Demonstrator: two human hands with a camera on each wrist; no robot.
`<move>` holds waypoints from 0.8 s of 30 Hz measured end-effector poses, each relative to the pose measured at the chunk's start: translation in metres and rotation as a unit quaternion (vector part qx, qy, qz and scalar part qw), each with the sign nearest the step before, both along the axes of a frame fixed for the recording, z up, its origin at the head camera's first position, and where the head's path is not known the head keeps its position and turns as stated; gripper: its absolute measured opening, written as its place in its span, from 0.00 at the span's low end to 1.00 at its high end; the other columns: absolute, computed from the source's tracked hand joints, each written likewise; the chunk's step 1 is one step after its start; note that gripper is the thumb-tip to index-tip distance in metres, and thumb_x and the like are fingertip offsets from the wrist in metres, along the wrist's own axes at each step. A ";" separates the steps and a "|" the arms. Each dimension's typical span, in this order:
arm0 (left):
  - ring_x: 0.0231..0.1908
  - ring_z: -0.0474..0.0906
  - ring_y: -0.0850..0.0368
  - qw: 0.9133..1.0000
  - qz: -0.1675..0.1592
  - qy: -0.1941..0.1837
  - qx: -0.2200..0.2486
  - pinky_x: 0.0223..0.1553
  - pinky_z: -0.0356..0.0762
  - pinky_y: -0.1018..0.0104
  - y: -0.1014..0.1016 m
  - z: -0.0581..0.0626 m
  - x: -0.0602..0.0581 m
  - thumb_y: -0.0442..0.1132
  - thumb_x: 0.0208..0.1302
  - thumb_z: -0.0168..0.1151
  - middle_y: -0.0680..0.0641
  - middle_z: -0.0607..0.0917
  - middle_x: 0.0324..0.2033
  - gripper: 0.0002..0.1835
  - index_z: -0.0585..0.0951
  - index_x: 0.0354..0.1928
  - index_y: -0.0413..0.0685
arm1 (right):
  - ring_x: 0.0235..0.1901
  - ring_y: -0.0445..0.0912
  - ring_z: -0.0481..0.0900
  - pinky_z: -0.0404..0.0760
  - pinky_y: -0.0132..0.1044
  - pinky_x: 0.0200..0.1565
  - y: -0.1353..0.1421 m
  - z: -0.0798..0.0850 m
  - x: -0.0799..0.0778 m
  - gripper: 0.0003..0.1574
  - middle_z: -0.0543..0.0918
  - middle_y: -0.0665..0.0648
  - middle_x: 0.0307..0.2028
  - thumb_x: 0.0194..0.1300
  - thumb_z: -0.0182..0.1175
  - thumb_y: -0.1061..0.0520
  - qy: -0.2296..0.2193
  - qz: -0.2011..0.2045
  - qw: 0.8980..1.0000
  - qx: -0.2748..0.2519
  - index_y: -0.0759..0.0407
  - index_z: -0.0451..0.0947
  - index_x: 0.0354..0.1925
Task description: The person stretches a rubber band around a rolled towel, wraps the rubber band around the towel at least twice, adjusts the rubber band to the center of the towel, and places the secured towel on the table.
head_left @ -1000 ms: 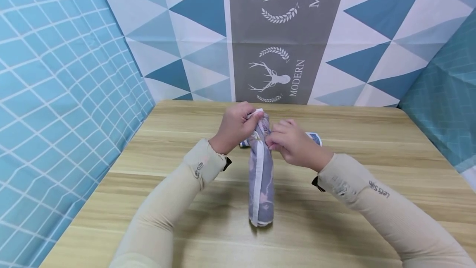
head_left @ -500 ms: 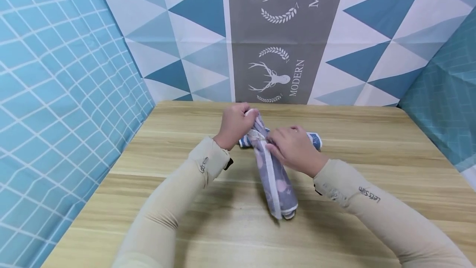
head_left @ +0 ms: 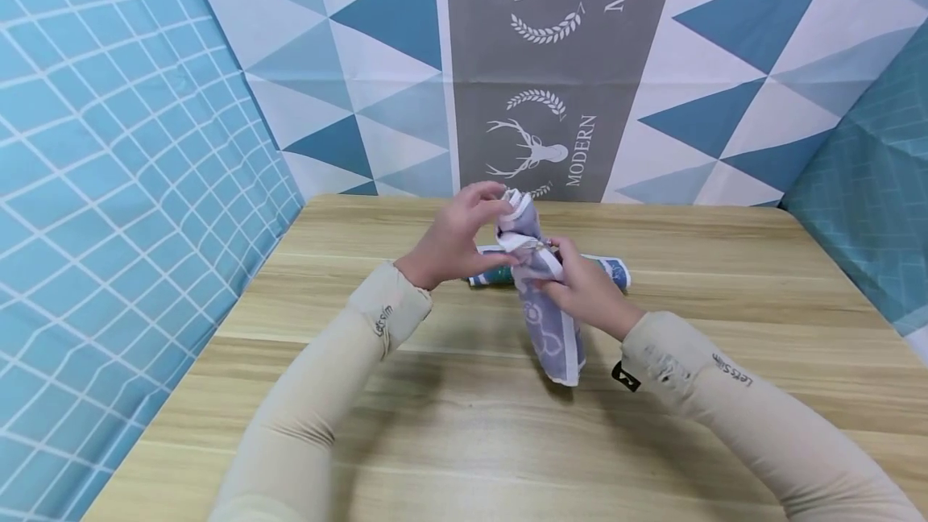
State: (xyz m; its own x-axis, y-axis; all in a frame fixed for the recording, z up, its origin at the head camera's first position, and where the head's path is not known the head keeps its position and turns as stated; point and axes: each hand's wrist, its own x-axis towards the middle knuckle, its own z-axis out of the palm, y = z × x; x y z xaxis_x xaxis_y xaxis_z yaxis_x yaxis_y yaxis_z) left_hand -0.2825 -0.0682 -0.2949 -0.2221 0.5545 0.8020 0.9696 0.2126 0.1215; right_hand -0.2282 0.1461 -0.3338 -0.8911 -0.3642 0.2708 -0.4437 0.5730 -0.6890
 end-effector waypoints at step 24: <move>0.26 0.70 0.54 0.992 -0.018 -0.118 0.041 0.27 0.69 0.65 0.007 0.000 0.006 0.24 0.55 0.64 0.42 0.80 0.27 0.03 0.79 0.28 0.36 | 0.27 0.49 0.80 0.66 0.53 0.37 0.013 0.005 -0.012 0.20 0.85 0.58 0.29 0.73 0.50 0.52 0.368 0.091 0.925 -0.016 0.65 0.82 0.38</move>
